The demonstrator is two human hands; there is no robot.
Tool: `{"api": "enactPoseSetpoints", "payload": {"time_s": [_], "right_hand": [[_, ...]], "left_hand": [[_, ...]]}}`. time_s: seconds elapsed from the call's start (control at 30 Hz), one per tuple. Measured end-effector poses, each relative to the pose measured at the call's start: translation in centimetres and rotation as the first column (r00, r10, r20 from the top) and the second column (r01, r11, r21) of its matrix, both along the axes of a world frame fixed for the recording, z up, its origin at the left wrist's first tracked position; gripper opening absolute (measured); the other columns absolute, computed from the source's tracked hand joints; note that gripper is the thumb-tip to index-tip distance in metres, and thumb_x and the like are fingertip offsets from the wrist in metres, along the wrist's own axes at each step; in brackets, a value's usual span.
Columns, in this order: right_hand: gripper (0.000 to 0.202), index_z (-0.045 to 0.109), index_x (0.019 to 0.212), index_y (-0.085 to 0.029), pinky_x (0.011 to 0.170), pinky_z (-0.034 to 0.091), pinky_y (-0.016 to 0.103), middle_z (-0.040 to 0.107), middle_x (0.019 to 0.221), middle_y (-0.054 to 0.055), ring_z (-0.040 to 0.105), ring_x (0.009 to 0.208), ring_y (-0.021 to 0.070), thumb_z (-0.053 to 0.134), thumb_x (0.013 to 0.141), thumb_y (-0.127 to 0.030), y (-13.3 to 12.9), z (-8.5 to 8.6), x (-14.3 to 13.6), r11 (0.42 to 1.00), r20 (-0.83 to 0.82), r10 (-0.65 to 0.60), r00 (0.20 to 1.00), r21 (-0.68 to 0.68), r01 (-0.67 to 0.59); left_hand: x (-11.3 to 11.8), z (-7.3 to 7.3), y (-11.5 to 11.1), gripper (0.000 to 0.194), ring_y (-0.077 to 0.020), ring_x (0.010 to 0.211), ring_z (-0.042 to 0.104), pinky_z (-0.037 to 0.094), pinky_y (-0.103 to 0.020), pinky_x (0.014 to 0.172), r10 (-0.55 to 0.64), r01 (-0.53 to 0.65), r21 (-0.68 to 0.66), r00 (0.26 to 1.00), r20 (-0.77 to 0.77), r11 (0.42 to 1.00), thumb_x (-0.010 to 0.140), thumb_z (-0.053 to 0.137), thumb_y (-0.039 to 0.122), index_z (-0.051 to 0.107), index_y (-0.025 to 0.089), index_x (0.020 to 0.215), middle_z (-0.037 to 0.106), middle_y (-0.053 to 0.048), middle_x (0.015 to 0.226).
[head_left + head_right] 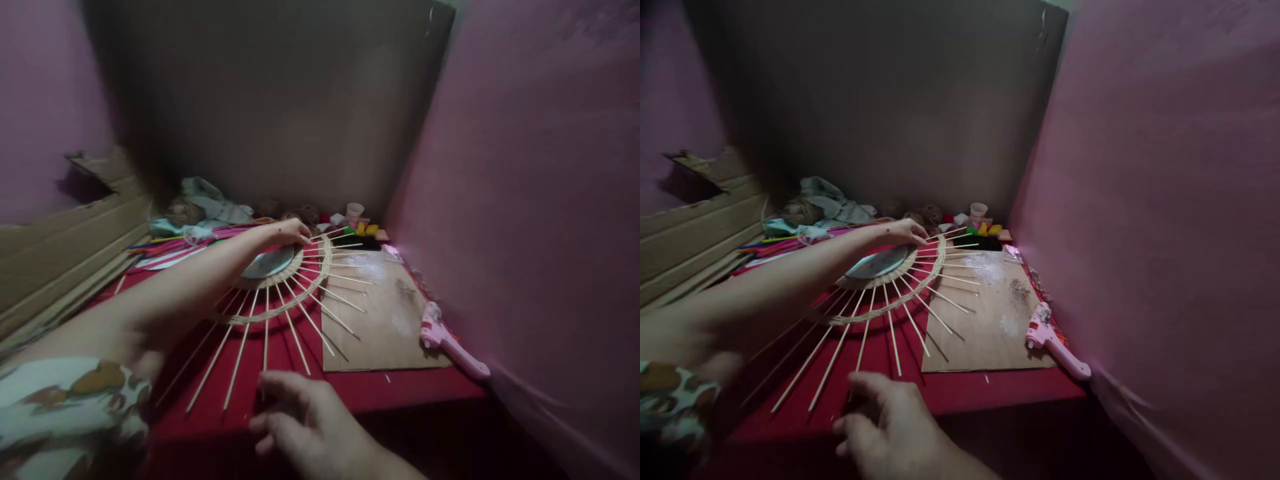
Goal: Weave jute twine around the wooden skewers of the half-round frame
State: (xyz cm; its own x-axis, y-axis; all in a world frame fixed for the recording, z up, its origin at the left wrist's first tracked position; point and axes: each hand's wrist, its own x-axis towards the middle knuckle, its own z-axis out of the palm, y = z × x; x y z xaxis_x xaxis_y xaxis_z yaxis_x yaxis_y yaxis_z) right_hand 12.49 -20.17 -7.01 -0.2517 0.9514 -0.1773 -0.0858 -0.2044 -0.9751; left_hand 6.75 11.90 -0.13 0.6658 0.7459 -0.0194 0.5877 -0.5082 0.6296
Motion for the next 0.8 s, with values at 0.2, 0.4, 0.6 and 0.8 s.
{"api": "enactPoseSetpoints", "payload": {"time_s": [0.2, 0.4, 0.6, 0.8], "right_hand": [[0.031, 0.068, 0.107, -0.019, 0.085, 0.055, 0.033, 0.069, 0.109, 0.011, 0.066, 0.099, 0.0212, 0.048, 0.084, -0.015, -3.0, 1.6, 9.5, 0.734, 0.566, -0.492, 0.662, 0.678, -0.034], [0.037, 0.058, 0.120, -0.009, 0.087, 0.048, 0.050, 0.061, 0.113, 0.019, 0.055, 0.103, 0.0324, 0.045, 0.089, -0.025, -3.7, -0.2, 20.7, 0.619, 0.611, -0.784, -0.107, 0.780, -0.086], [0.039, 0.055, 0.120, -0.004, 0.079, 0.049, 0.045, 0.064, 0.101, 0.018, 0.054, 0.087, 0.0298, 0.042, 0.086, -0.017, -2.5, -1.7, 22.5, 0.730, 0.698, -0.683, -0.215, 0.664, -0.162], [0.053, 0.044, 0.134, -0.002, 0.074, 0.051, 0.043, 0.064, 0.101, 0.019, 0.056, 0.083, 0.0286, 0.041, 0.083, -0.019, -1.5, -2.2, 23.2, 0.746, 0.727, -0.665, -0.172, 0.656, -0.116]], "left_hand": [[0.7, -2.0, -2.0, 0.024, -0.0148, 0.073, 0.057, 0.041, -0.024, 0.071, -0.032, 0.042, 0.257, 0.999, -0.042, 0.966, 0.068, 0.064, 0.021, 0.074, 0.015, 0.088, 0.067, -0.003, 0.077], [0.7, -2.3, -6.5, 0.020, -0.0125, 0.078, 0.058, 0.043, -0.021, 0.071, -0.221, 0.187, 0.323, 0.973, 0.070, 0.928, 0.076, 0.059, 0.020, 0.074, 0.016, 0.089, 0.066, -0.004, 0.086], [0.7, -2.6, -9.2, 0.015, -0.0097, 0.068, 0.057, 0.041, -0.019, 0.063, -0.337, 0.308, 0.313, 0.941, 0.041, 0.898, 0.078, 0.060, 0.018, 0.072, 0.015, 0.086, 0.066, -0.001, 0.077], [0.3, -2.9, -10.2, 0.010, -0.0136, 0.078, 0.058, 0.043, -0.023, 0.070, -0.390, 0.415, 0.464, 0.908, -0.154, 0.783, 0.081, 0.062, 0.021, 0.069, 0.017, 0.087, 0.066, -0.003, 0.082]]}}
